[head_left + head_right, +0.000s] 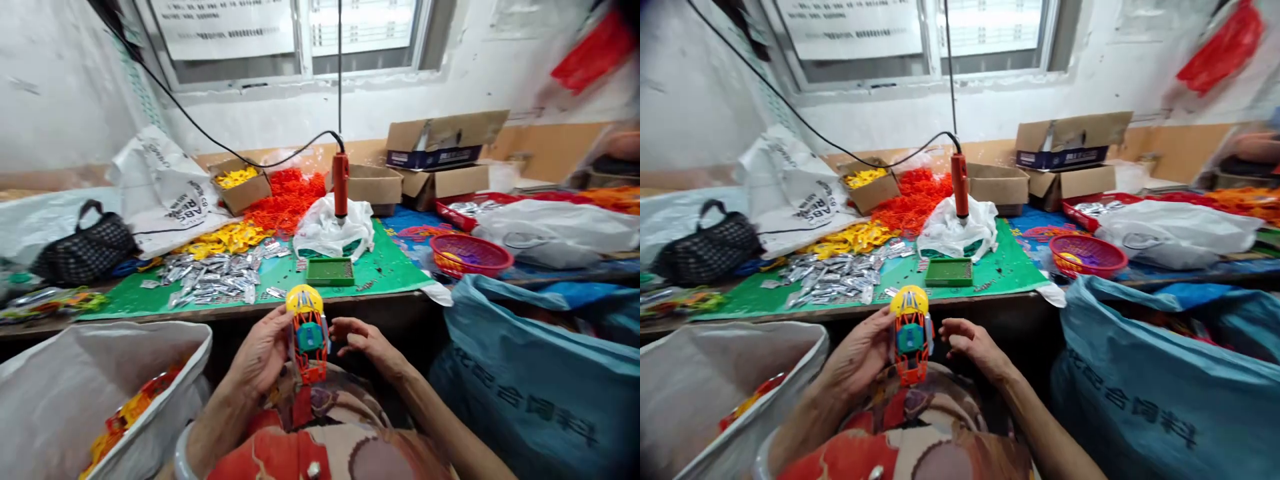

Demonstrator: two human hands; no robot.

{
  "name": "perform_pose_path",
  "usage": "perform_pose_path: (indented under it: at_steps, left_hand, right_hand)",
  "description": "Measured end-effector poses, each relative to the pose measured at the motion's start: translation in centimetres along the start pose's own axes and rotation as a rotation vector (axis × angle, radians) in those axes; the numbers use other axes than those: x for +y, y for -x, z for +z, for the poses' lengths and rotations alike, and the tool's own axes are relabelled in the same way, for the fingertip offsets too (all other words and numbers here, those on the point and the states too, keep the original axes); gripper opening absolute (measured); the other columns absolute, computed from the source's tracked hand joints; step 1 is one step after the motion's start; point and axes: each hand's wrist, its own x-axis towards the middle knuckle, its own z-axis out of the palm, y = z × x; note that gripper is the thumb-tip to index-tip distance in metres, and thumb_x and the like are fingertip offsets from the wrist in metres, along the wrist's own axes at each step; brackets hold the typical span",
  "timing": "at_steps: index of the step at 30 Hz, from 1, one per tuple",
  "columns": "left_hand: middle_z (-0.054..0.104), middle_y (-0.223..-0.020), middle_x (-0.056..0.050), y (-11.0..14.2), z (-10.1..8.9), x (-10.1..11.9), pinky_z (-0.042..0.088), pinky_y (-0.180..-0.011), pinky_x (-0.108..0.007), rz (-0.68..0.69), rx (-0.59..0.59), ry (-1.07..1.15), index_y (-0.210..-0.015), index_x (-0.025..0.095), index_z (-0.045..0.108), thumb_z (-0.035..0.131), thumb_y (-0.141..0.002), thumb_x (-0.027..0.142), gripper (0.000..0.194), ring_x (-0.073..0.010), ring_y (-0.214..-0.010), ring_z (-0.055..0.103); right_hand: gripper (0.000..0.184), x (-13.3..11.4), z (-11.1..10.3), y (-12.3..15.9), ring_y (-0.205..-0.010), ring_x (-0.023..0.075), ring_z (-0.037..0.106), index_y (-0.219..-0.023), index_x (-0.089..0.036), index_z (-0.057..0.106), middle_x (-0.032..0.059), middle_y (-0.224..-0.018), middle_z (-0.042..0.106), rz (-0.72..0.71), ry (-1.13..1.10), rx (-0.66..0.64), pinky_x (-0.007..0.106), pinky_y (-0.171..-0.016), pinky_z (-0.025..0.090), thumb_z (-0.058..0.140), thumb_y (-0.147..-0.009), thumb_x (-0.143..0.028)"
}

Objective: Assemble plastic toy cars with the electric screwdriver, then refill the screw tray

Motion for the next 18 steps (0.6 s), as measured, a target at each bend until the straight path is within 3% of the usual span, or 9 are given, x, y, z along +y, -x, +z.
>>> perform_pose_path:
  at_steps: [4,7,13,18]
  left_hand:
    - [0.076,-0.088,-0.011,-0.3,-0.8,-0.1,0.058,-0.063,-0.027,0.051,0.021,0.066,-0.098,0.009,0.069,0.059,-0.088,0.015,0.015,-0.0186,-0.068,0.070]
    - [0.075,-0.080,-0.010,-0.5,-1.3,0.3,0.057,-0.062,-0.027,0.058,0.067,0.089,-0.093,0.008,0.070,0.052,-0.092,0.018,0.020,-0.0185,-0.064,0.069]
    - [0.076,-0.083,-0.011,-1.4,-1.5,1.3,0.057,-0.074,-0.028,0.019,0.146,0.219,-0.088,0.008,0.070,0.045,-0.096,0.018,0.029,-0.0188,-0.074,0.071]
    - [0.076,-0.084,-0.010,-3.1,-1.7,1.6,0.057,-0.078,-0.027,-0.016,0.155,0.312,-0.088,0.009,0.070,0.045,-0.096,0.013,0.027,-0.0174,-0.077,0.071]
  right_hand:
    - [0.055,-1.7,4.7,-0.9,-0.099,0.0200,0.064,-0.113,-0.023,0.068,0.0035,-0.107,0.072,-0.077,-0.134,-0.236,0.033,-0.089,0.049,0.080,-0.060,-0.020]
    - [0.043,-1.8,6.2,-1.8,-0.085,0.0164,0.065,-0.102,-0.020,0.071,0.0018,-0.093,0.073,-0.046,-0.144,-0.244,0.029,-0.081,0.050,0.081,-0.060,-0.018]
    - [0.045,-1.8,6.3,-3.6,-0.059,0.0114,0.059,-0.100,-0.019,0.071,0.0013,-0.082,0.070,0.071,-0.214,-0.266,0.022,-0.052,0.048,0.085,-0.058,-0.026]
    - [0.048,-1.8,6.0,-5.0,-0.053,0.0096,0.056,-0.100,-0.020,0.072,0.0006,-0.079,0.068,0.135,-0.337,-0.155,0.020,-0.045,0.046,0.086,-0.055,-0.025]
